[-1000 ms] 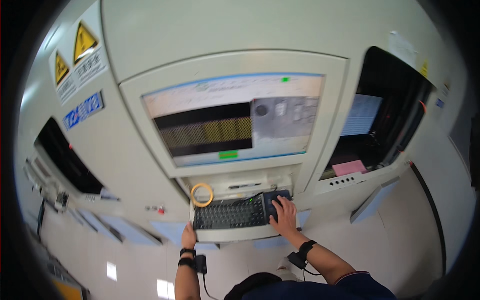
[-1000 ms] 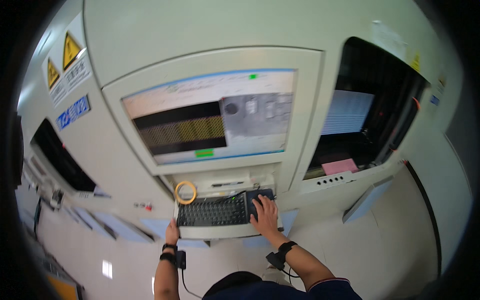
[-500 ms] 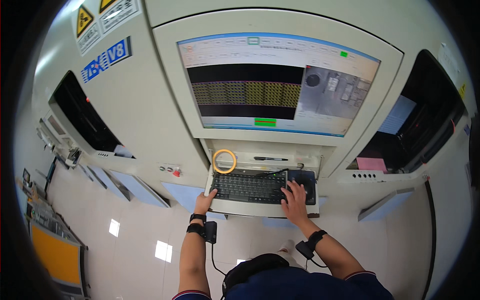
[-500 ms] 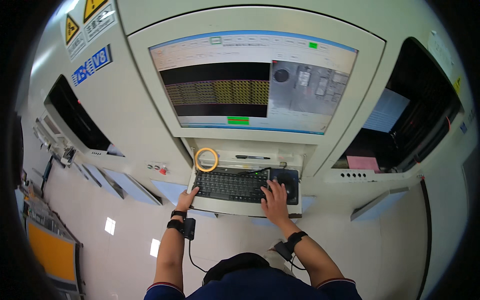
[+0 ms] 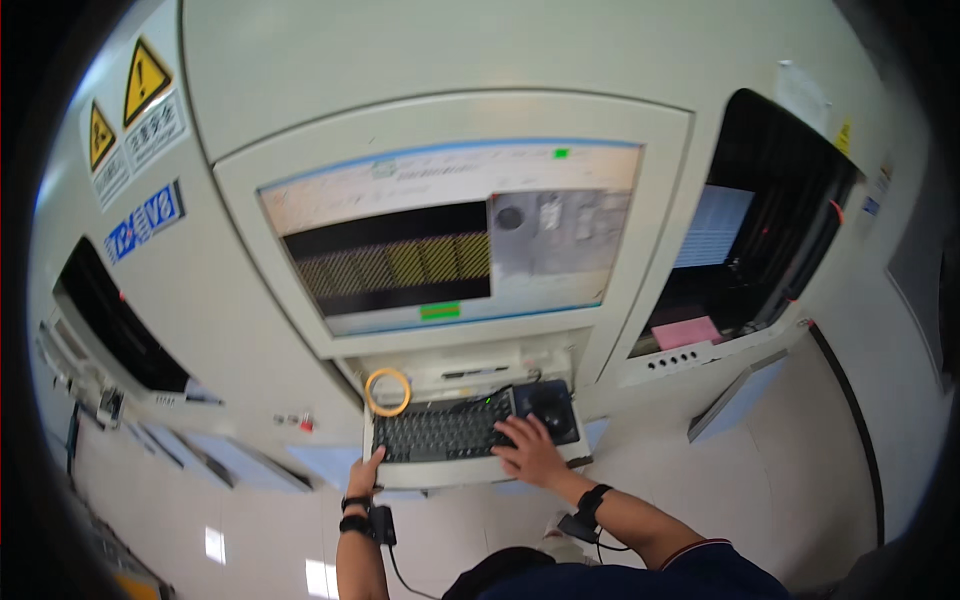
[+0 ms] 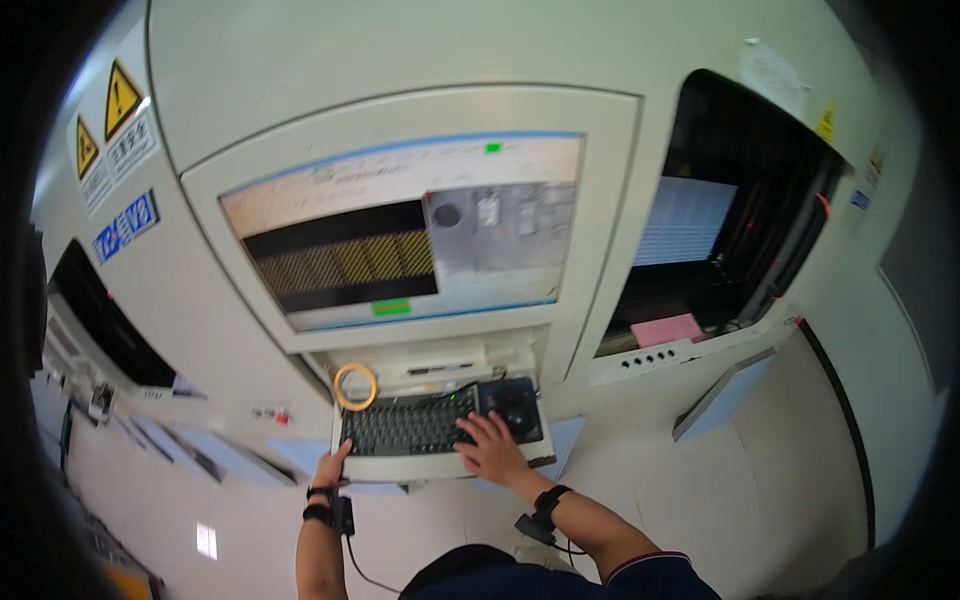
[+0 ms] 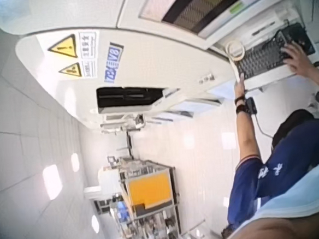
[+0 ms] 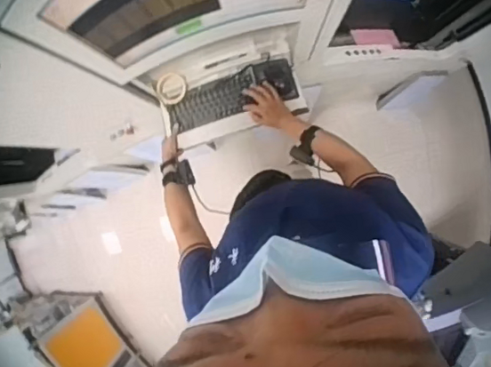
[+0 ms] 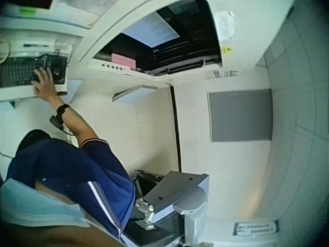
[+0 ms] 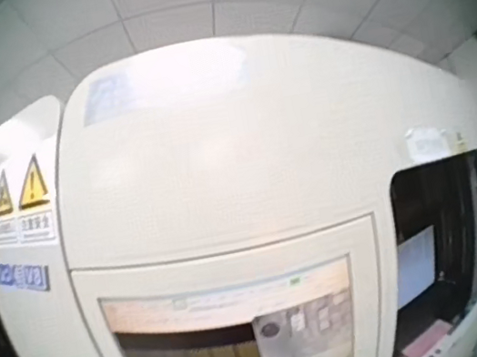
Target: Placing a patterned panel into an inspection machine and operating the console software to run a check.
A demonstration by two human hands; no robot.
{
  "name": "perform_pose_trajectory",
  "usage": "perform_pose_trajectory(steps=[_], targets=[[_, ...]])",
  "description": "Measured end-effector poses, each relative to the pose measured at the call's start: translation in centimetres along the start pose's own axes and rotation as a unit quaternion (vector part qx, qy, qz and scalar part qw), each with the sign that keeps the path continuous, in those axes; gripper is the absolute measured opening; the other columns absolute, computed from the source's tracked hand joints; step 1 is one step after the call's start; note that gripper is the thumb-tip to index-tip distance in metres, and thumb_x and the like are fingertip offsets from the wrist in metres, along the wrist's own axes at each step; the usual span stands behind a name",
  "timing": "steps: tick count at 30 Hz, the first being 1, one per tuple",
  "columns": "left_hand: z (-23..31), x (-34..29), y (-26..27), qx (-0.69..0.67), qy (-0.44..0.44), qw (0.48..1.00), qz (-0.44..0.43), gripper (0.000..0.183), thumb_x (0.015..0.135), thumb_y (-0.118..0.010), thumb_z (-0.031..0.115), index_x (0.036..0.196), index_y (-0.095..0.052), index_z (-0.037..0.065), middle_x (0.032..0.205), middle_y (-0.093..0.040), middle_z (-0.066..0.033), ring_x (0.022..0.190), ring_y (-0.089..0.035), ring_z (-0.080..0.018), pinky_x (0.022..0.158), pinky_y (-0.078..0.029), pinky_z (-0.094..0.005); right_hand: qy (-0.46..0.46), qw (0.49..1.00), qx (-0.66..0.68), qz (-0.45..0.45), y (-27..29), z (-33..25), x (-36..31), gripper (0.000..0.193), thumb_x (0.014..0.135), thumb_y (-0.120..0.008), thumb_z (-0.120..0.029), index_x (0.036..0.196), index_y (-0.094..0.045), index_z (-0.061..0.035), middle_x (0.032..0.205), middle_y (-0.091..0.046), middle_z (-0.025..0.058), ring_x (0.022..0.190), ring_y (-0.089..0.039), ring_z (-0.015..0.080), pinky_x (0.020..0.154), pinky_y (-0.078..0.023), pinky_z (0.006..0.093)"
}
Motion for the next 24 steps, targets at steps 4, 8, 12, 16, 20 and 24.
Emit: perform_pose_trajectory(steps=[4,8,12,16,20,24], targets=[[-1.4,1.1,0.8,-0.011,0.035,0.998,0.048,0.064,0.076,-0.073,0.041,0.11,-0.056,-0.011,0.094,-0.064,-0.0154,0.078,-0.063,-0.0225,0.068,-0.051,-0.0326,0.0,1.0,0.004,-0.019,-0.4,-0.2,-0.1,0.024,0.082,-0.057,-0.026,0.099,-0.065,-0.0129,0.134,-0.043,0.0085,0.129,-0.034,0.0267,0.108,-0.022,0.0496],[-1.9,1.0,0.8,-0.022,0.047,0.997,0.049,0.062,0.076,-0.073,0.04,0.108,-0.056,-0.011,0.09,-0.064,-0.016,0.069,-0.064,-0.0229,0.056,-0.052,-0.0329,-0.006,1.0,0.016,0.002,0.0,-0.1,-0.3,0.028,0.083,-0.055,-0.027,0.104,-0.064,-0.0106,0.134,-0.043,0.009,0.13,-0.033,0.0262,0.109,-0.02,0.0494],[-0.8,0.8,0.7,-0.041,0.017,0.998,0.051,0.061,0.075,-0.073,0.04,0.106,-0.056,-0.009,0.087,-0.064,-0.0147,0.062,-0.063,-0.0225,0.046,-0.05,-0.0324,0.001,0.999,0.008,-0.039,-0.7,-0.1,-0.4,0.03,0.084,-0.055,-0.028,0.107,-0.062,-0.0105,0.133,-0.044,0.0095,0.13,-0.033,0.0261,0.11,-0.019,0.0495],[-1.3,0.2,0.4,-0.013,0.059,0.998,0.032,0.065,0.073,-0.071,0.05,0.112,-0.053,0.001,0.093,-0.063,-0.0127,0.073,-0.063,-0.0261,0.056,-0.051,-0.0429,-0.026,0.999,0.004,0.034,0.4,0.2,-0.6,0.023,0.083,-0.058,-0.028,0.093,-0.063,-0.0078,0.127,-0.048,0.0091,0.127,-0.036,0.0256,0.109,-0.019,0.051],[-1.6,0.6,0.4,-0.019,0.056,0.998,0.032,0.065,0.072,-0.071,0.051,0.11,-0.054,0.001,0.093,-0.063,-0.0117,0.072,-0.063,-0.0258,0.057,-0.051,-0.0434,-0.088,0.992,-0.051,0.075,1.1,1.5,-1.0,0.021,0.081,-0.06,-0.027,0.078,-0.06,-0.0069,0.117,-0.053,0.0081,0.122,-0.04,0.0246,0.107,-0.019,0.0546],[-2.5,1.7,0.7,-0.017,0.055,0.998,0.033,0.062,0.072,-0.071,0.051,0.108,-0.056,0.002,0.09,-0.064,-0.0111,0.069,-0.062,-0.0252,0.055,-0.05,-0.0427,-0.07,0.993,-0.047,0.083,1.1,1.3,-1.0,0.021,0.082,-0.06,-0.027,0.076,-0.06,-0.007,0.114,-0.055,0.0081,0.12,-0.042,0.0244,0.106,-0.019,0.0559]])
Point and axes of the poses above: each hand's wrist, its own x-axis towards the middle knuckle, its own y-axis out of the back of the hand, z = x × y, the point moved 9 cm from there along x, towards the middle knuckle
